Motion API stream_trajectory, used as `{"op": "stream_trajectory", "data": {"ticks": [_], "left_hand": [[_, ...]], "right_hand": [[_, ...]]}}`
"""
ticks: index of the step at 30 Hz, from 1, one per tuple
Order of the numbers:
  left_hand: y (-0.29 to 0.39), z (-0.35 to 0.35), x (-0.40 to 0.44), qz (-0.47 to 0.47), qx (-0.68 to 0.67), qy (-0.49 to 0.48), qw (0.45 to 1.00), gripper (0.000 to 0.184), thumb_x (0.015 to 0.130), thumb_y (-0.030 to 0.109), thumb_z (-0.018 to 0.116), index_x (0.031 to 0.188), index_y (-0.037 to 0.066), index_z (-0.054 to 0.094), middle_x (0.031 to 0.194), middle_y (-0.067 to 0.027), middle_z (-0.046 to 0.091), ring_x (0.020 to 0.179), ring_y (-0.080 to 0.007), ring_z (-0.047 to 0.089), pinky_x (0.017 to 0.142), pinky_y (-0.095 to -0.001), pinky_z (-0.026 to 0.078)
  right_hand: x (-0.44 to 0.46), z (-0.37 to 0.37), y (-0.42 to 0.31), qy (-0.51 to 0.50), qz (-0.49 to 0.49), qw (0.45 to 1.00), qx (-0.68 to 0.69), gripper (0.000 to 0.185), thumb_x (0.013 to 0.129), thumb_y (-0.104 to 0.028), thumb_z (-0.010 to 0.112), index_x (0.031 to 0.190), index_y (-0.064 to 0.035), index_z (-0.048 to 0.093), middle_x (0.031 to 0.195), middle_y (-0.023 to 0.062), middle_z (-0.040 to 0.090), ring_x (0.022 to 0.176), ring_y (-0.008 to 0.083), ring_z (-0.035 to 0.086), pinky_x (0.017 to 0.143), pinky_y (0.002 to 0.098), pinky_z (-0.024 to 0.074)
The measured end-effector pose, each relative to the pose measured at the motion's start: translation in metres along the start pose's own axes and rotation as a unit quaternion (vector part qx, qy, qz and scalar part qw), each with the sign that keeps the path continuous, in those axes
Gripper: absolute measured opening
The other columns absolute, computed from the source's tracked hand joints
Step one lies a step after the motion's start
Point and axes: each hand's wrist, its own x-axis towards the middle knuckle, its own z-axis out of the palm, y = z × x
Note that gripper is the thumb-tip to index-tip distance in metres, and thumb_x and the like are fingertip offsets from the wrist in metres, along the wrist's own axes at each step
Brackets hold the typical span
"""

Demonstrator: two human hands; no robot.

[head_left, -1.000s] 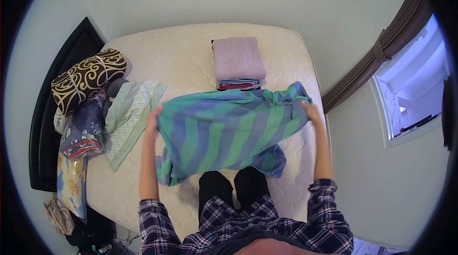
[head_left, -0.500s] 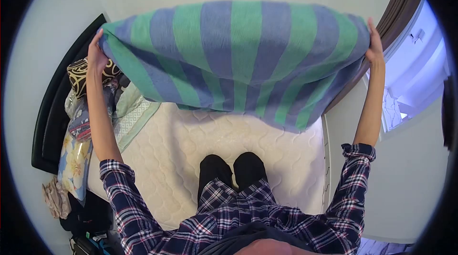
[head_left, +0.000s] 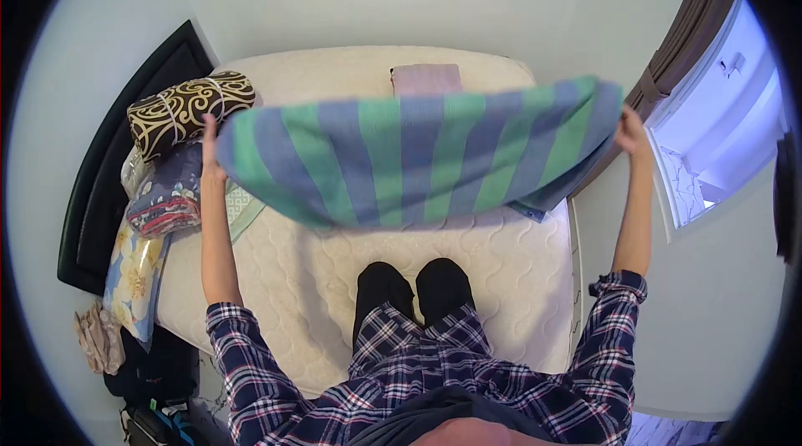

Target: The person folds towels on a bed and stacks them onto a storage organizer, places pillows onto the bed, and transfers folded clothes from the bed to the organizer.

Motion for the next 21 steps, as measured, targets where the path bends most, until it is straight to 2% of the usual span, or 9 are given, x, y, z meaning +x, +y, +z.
{"op": "stream_trajectory", "data": {"ticks": [1, 3, 4, 6, 10, 13, 14, 18, 21], "left_hand": [[-0.007, -0.023, 0.015, -0.103, 0.028, -0.001, 0.994, 0.039, 0.081, 0.035, 0.05, 0.101, 0.002, 0.054, 0.097, -0.0077, 0.059, 0.092, -0.0197, 0.053, 0.087, -0.0318, 0.038], [-0.039, -0.015, 0.022, -0.116, 0.163, 0.136, 0.97, 0.031, 0.081, 0.028, 0.052, 0.098, 0.002, 0.055, 0.089, -0.0067, 0.06, 0.08, -0.0181, 0.056, 0.08, -0.0294, 0.041], [-0.052, -0.029, 0.031, -0.106, 0.17, 0.134, 0.971, 0.022, 0.079, 0.02, 0.054, 0.088, -0.001, 0.057, 0.081, -0.0085, 0.06, 0.073, -0.0202, 0.056, 0.072, -0.0292, 0.043], [-0.07, -0.056, 0.047, -0.087, 0.187, 0.176, 0.962, 0.02, 0.078, 0.017, 0.055, 0.087, -0.001, 0.057, 0.082, -0.0086, 0.06, 0.074, -0.0197, 0.056, 0.072, -0.029, 0.042], [-0.055, -0.07, 0.055, -0.045, 0.158, 0.214, 0.963, 0.016, 0.076, 0.012, 0.056, 0.086, 0.0, 0.056, 0.084, -0.0087, 0.059, 0.077, -0.0177, 0.054, 0.072, -0.028, 0.04], [-0.039, -0.071, 0.055, 0.012, 0.176, 0.211, 0.961, 0.015, 0.075, 0.009, 0.057, 0.086, 0.001, 0.053, 0.083, -0.0057, 0.056, 0.077, -0.017, 0.053, 0.072, -0.0277, 0.04], [-0.037, -0.075, 0.055, 0.046, 0.209, 0.213, 0.953, 0.016, 0.073, 0.007, 0.058, 0.088, 0.003, 0.051, 0.081, -0.0029, 0.054, 0.076, -0.0165, 0.052, 0.072, -0.0276, 0.04], [-0.04, -0.064, 0.043, 0.046, 0.244, 0.227, 0.942, 0.036, 0.068, -0.003, 0.06, 0.099, 0.007, 0.043, 0.091, -0.0037, 0.049, 0.084, -0.0169, 0.049, 0.075, -0.0279, 0.038], [-0.048, -0.081, 0.073, 0.101, 0.3, 0.19, 0.929, 0.037, 0.068, -0.004, 0.058, 0.101, 0.005, 0.044, 0.093, -0.0043, 0.049, 0.085, -0.0158, 0.048, 0.077, -0.0266, 0.037]], "right_hand": [[0.007, -0.015, 0.02, -0.046, 0.072, 0.996, -0.02, 0.024, 0.084, -0.019, 0.045, 0.09, 0.0021, 0.055, 0.085, 0.0109, 0.06, 0.075, 0.0192, 0.059, 0.073, 0.0329, 0.0489], [0.012, -0.017, 0.051, 0.063, 0.108, 0.987, -0.104, 0.023, 0.083, -0.019, 0.047, 0.085, 0.002, 0.056, 0.079, 0.01, 0.06, 0.07, 0.0196, 0.058, 0.069, 0.033, 0.0483], [0.016, -0.021, 0.062, 0.063, 0.11, 0.986, -0.105, 0.023, 0.083, -0.019, 0.047, 0.085, 0.002, 0.056, 0.079, 0.01, 0.06, 0.07, 0.0196, 0.058, 0.069, 0.033, 0.0483], [0.022, -0.03, 0.075, 0.222, 0.037, 0.947, -0.231, 0.022, 0.083, -0.022, 0.048, 0.083, -0.0024, 0.058, 0.073, 0.0051, 0.059, 0.063, 0.0166, 0.056, 0.061, 0.0315, 0.046], [0.019, -0.08, 0.044, 0.359, -0.094, 0.919, -0.136, 0.023, 0.082, -0.021, 0.053, 0.087, 0.0011, 0.057, 0.079, 0.0074, 0.06, 0.069, 0.0178, 0.056, 0.065, 0.0308, 0.0449], [0.001, -0.07, 0.026, 0.253, -0.215, 0.934, -0.134, 0.026, 0.082, -0.025, 0.053, 0.092, -0.0014, 0.056, 0.083, 0.0059, 0.06, 0.073, 0.0158, 0.056, 0.069, 0.0295, 0.044], [-0.002, -0.069, 0.024, 0.192, -0.187, 0.957, -0.109, 0.026, 0.083, -0.028, 0.051, 0.095, -0.0053, 0.056, 0.085, 0.0027, 0.06, 0.077, 0.0143, 0.055, 0.071, 0.0281, 0.0431], [0.003, -0.073, 0.035, 0.175, -0.118, 0.968, -0.137, 0.024, 0.083, -0.027, 0.051, 0.095, -0.007, 0.055, 0.084, 0.0015, 0.059, 0.076, 0.0151, 0.056, 0.069, 0.0285, 0.0441], [0.038, -0.094, 0.051, 0.18, -0.057, 0.968, -0.165, 0.02, 0.083, -0.025, 0.05, 0.094, -0.009, 0.056, 0.083, 0.0009, 0.059, 0.076, 0.0154, 0.056, 0.067, 0.0307, 0.0462]]}}
